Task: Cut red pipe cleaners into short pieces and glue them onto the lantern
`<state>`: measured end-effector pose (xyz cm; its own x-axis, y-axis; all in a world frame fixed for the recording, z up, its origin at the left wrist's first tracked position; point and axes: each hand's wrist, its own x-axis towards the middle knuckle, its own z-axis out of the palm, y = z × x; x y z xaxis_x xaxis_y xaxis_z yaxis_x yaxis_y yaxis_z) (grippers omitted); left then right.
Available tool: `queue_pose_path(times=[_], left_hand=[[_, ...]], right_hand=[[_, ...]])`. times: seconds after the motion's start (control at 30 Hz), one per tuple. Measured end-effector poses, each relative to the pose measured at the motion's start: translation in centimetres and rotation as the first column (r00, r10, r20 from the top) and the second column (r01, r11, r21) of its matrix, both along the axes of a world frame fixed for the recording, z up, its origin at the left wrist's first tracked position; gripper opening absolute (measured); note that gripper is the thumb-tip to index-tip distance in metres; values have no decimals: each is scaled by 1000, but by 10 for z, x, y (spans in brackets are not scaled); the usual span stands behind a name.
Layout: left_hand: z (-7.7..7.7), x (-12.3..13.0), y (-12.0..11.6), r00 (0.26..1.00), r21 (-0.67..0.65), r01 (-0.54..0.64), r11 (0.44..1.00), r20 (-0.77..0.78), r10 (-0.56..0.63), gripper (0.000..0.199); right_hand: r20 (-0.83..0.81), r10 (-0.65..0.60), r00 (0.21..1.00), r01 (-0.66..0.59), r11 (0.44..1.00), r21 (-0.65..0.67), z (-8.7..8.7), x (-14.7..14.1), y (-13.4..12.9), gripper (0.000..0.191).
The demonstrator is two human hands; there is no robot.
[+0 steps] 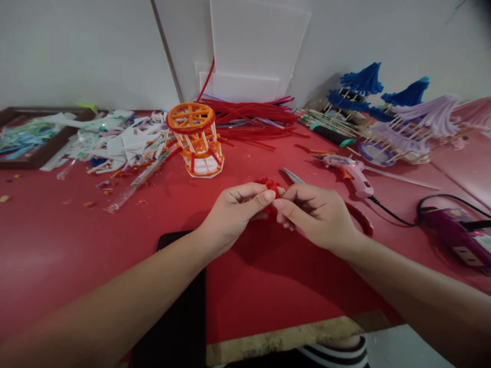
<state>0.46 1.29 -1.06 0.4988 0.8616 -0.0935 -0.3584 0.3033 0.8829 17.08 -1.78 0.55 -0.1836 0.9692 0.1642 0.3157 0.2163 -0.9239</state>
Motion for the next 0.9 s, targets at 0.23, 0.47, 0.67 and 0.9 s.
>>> queue_pose_path(times=[0.23, 0.47, 0.67, 0.9], left_hand=[[1, -2, 0, 990, 146, -69, 987, -109, 86, 19], [2, 0, 1, 995, 71, -81, 994, -53, 85, 25], [4, 1, -1, 999, -62, -35, 997, -8, 35, 31], [3, 2, -2, 996, -31, -91, 995, -18, 90, 28]], right_hand=[[335, -147, 930, 24, 938, 345, -3, 1, 1, 22], [443, -236, 865, -138, 737, 662, -8, 6, 4, 4], [410, -320, 854, -72, 707, 703, -5, 5, -1, 7], [417, -245, 875, -111, 738, 666, -6, 5, 1, 11]])
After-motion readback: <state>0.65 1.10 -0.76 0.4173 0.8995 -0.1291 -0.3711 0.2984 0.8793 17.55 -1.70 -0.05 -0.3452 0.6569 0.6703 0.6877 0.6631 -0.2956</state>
